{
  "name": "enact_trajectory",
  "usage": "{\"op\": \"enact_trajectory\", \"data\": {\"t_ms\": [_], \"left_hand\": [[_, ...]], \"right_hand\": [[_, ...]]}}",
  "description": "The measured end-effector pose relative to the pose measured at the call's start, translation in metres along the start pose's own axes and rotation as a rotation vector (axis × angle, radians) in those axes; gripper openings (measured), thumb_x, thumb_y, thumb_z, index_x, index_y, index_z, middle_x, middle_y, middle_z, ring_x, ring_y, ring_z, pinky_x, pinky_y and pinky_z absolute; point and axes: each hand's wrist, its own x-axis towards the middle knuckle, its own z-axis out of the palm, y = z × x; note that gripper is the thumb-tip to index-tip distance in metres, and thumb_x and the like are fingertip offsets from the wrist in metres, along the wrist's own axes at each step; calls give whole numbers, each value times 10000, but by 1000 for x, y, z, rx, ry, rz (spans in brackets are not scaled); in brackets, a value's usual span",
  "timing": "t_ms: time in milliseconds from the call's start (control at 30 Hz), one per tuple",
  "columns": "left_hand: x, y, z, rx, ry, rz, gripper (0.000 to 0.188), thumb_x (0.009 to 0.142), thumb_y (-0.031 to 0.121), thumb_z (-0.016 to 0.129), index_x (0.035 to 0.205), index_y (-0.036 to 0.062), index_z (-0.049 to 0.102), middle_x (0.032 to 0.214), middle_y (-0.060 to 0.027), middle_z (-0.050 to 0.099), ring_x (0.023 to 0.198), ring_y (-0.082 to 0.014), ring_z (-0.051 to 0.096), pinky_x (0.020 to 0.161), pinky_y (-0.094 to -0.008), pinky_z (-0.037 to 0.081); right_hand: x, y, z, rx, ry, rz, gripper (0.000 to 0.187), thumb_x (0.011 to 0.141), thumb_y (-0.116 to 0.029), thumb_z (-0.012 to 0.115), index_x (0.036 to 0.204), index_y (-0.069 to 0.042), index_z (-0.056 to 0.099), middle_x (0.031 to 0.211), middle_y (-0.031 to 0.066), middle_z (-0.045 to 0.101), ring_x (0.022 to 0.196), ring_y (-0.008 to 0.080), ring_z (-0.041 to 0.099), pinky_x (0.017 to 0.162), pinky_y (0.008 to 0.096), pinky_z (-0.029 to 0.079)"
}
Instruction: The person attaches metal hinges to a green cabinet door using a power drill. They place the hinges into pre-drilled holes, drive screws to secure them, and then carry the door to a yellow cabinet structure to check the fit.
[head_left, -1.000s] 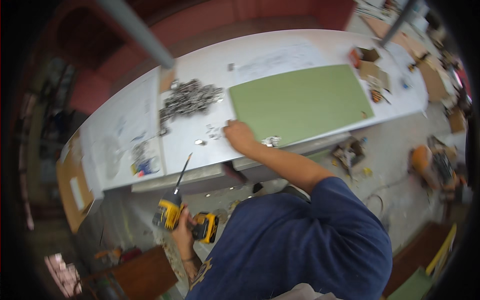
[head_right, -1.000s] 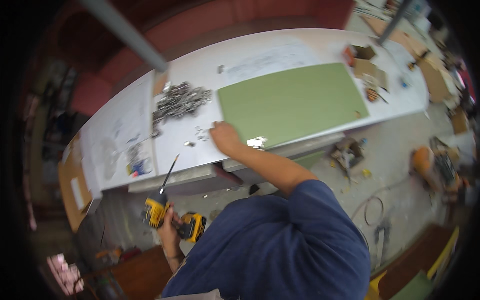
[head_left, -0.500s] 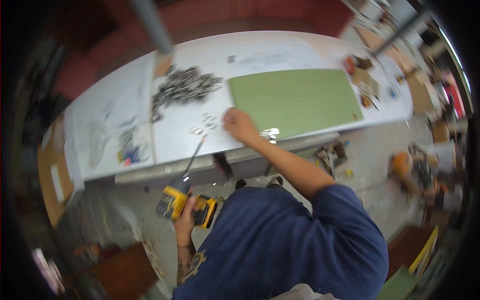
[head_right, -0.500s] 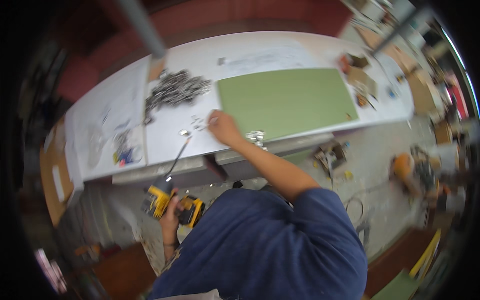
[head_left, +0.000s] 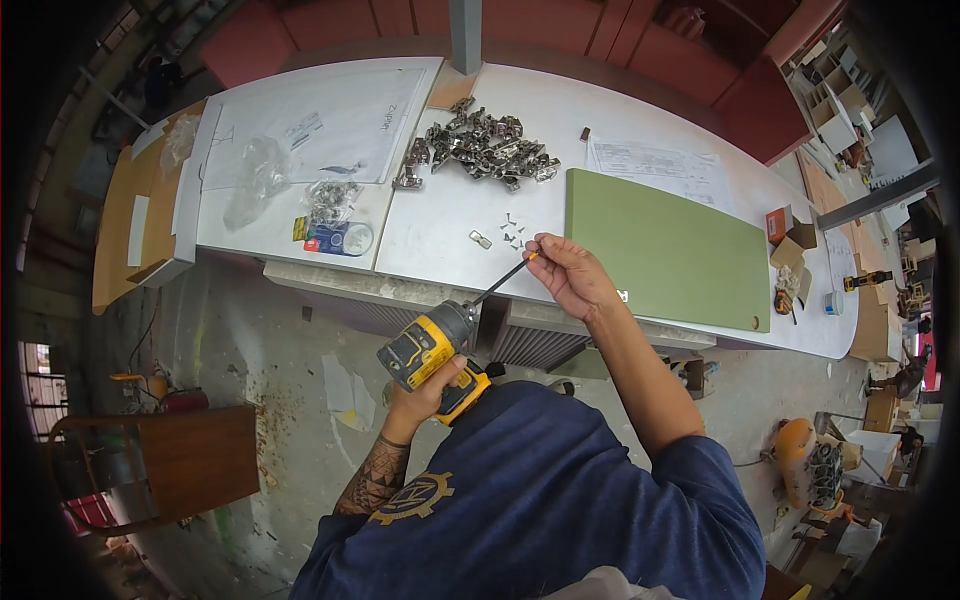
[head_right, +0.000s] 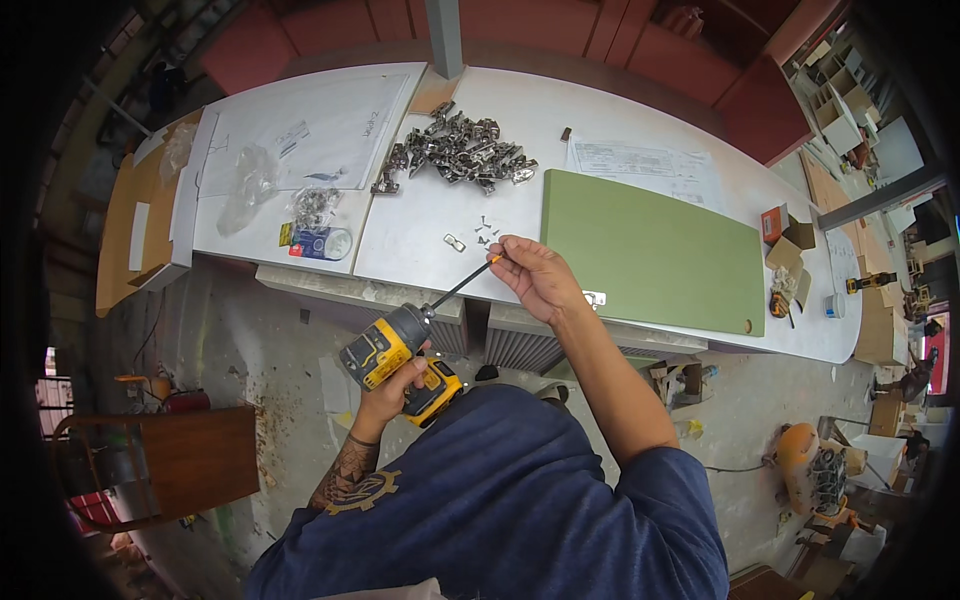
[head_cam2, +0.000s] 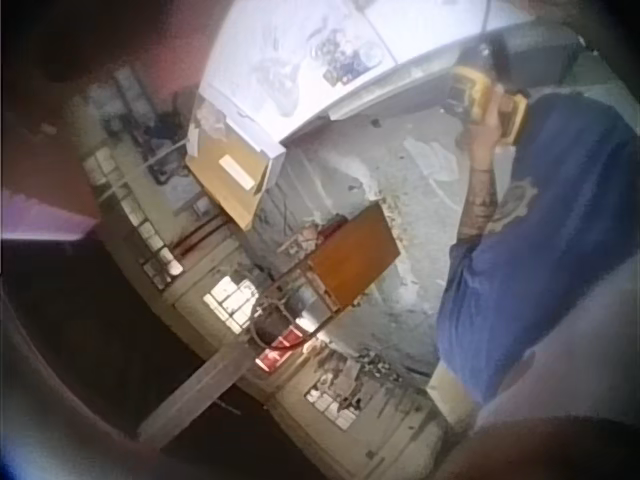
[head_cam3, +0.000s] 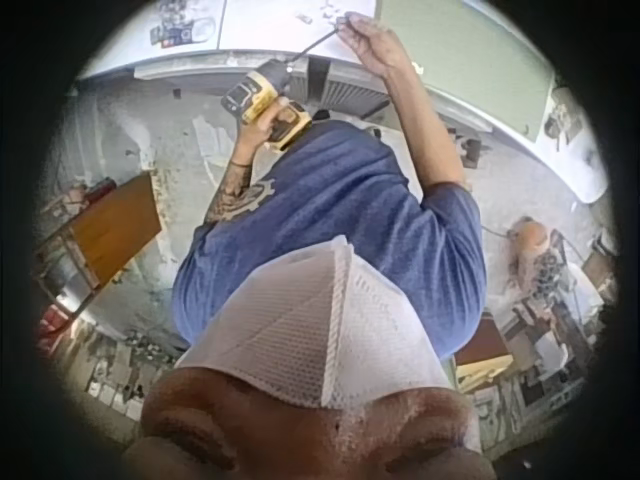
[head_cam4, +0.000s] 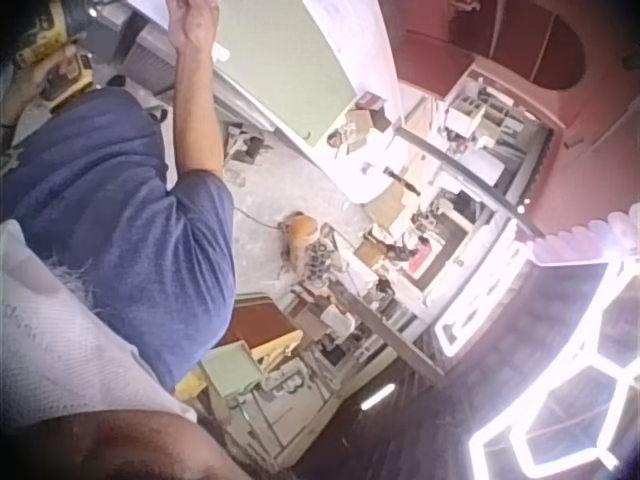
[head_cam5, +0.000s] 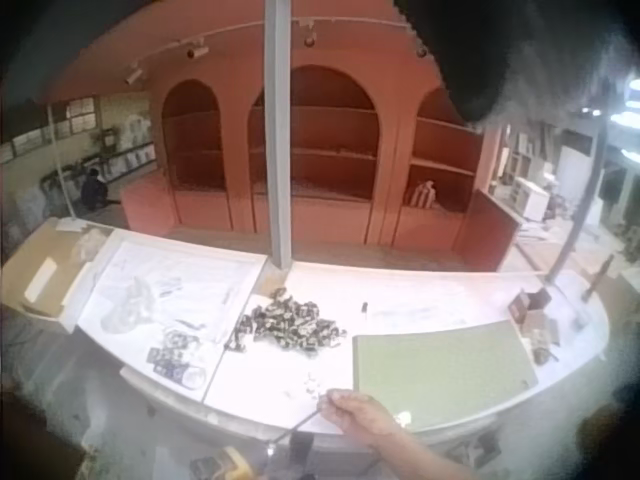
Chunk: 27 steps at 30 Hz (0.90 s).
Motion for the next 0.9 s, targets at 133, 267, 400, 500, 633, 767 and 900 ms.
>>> {"op": "enact_trajectory", "data": {"t_ms": [133, 267, 400, 500, 633, 767, 900], "left_hand": [[0, 10, 2, -42, 18, 26, 297, 940, 157, 683, 1195, 4, 684, 792, -19, 644, 674, -87, 585, 660, -257, 492], [2, 7, 0, -58, 52, 41, 273, 942, 160, 700, 1173, 14, 703, 807, -9, 658, 658, -82, 587, 633, -254, 491], [1, 1, -1, -92, 83, 52, 280, 946, 182, 719, 1171, 16, 714, 814, -5, 666, 662, -73, 592, 625, -249, 495], [4, -2, 2, -168, 72, 16, 313, 958, 196, 693, 1209, 8, 693, 805, -8, 657, 704, -80, 597, 671, -255, 501], [9, -5, 8, -307, 81, 26, 353, 968, 172, 638, 1274, -4, 640, 788, -6, 633, 743, -100, 599, 731, -262, 499], [16, -7, 7, -430, 144, 68, 351, 962, 160, 636, 1266, -16, 633, 769, -2, 612, 728, -103, 593, 725, -260, 496], [21, -3, -5, -486, 229, 154, 397, 924, 138, 605, 1253, -84, 585, 739, -41, 568, 699, -152, 576, 715, -304, 499]], "right_hand": [[3, 4, 8, 153, -20, 50, 176, 1021, -83, 611, 1137, 48, 629, 1100, 169, 701, 1040, 230, 710, 955, 308, 609], [10, 6, 9, 184, -57, 80, 190, 1015, -65, 613, 1148, 70, 605, 1123, 187, 685, 1092, 260, 697, 991, 321, 602], [13, 7, 16, 148, -73, 113, 176, 1029, -99, 604, 1140, 33, 635, 1124, 167, 702, 1052, 229, 709, 966, 307, 605], [14, 11, 25, 218, -54, 123, 179, 1018, -78, 616, 1158, 34, 612, 1136, 168, 676, 1091, 248, 693, 968, 330, 610], [29, 16, 43, 290, -49, 107, 187, 1023, -131, 626, 1166, -10, 629, 1127, 124, 687, 1039, 212, 695, 933, 322, 602], [46, 6, 64, 186, -165, 129, 303, 1034, -282, 627, 1204, -31, 621, 1115, 98, 692, 996, 202, 688, 918, 329, 583], [85, 5, 68, -47, -19, 202, 394, 1005, -336, 662, 1241, -24, 613, 1109, 98, 692, 954, 225, 674, 878, 369, 571]]}}
